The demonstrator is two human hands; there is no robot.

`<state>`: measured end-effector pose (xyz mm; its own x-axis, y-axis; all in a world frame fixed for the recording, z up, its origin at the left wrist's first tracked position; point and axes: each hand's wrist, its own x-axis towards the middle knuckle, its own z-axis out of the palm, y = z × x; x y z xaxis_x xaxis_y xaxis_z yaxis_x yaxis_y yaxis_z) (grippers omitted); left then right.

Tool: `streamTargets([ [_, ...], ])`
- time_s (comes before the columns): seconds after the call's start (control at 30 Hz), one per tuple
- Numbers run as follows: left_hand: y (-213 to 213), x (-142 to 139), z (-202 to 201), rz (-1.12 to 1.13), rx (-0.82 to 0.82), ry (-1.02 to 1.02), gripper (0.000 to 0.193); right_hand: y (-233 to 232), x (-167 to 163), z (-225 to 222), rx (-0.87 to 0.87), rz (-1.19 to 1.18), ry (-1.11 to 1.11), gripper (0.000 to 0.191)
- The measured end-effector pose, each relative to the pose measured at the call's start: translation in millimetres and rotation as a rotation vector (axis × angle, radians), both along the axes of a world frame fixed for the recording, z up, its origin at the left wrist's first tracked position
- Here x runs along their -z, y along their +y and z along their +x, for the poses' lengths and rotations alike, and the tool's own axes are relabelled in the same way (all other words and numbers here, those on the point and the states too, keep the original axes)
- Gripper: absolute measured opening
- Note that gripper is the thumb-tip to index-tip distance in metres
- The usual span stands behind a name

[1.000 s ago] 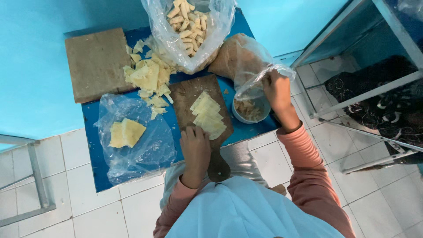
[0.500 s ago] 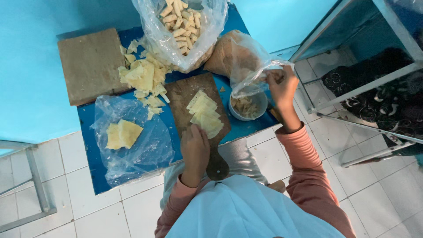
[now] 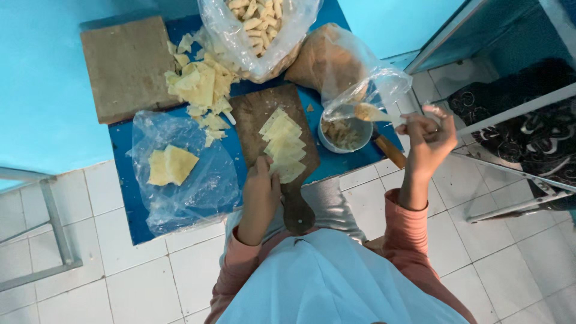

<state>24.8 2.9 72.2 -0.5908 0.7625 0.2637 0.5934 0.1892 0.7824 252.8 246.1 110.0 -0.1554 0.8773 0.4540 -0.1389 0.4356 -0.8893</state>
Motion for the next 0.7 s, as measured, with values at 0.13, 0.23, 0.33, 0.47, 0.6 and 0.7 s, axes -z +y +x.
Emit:
streamTargets([
  [0.13, -6.2, -0.1, 0.1, 0.068, -0.009, -0.008, 0.03, -45.0, 14.0, -8.1, -0.13, -0.181, -0.077, 0.026],
  [0.23, -3.7, 2.1, 1.3, 0.052, -0.042, 0.02, 0.026, -73.9, 41.1, -35.6, -0.309, -0.211, -0.093, 0.027],
  [0.33, -3.9, 5.8, 4.2, 0.055, -0.045, -0.142, 0.023, -94.9, 63.8, -55.1, -0.385, -0.201, -0.104, 0.022],
  [0.47, -1.5, 12.7, 4.0, 0.204, -0.083, -0.079, 0.022, -109.2, 71.1, -60.4, -0.372, 0.009, -0.174, 0.029],
  [0.6, 0.8, 17.2, 1.7, 0.179, -0.112, -0.168, 0.016, -116.1, 61.7, -52.7, -0.319, 0.345, -0.321, 0.031],
  [0.7, -0.6, 15.9, 0.8, 0.185, -0.101, -0.176, 0.015, -118.3, 55.8, -48.3, -0.252, 0.496, -0.403, 0.031],
])
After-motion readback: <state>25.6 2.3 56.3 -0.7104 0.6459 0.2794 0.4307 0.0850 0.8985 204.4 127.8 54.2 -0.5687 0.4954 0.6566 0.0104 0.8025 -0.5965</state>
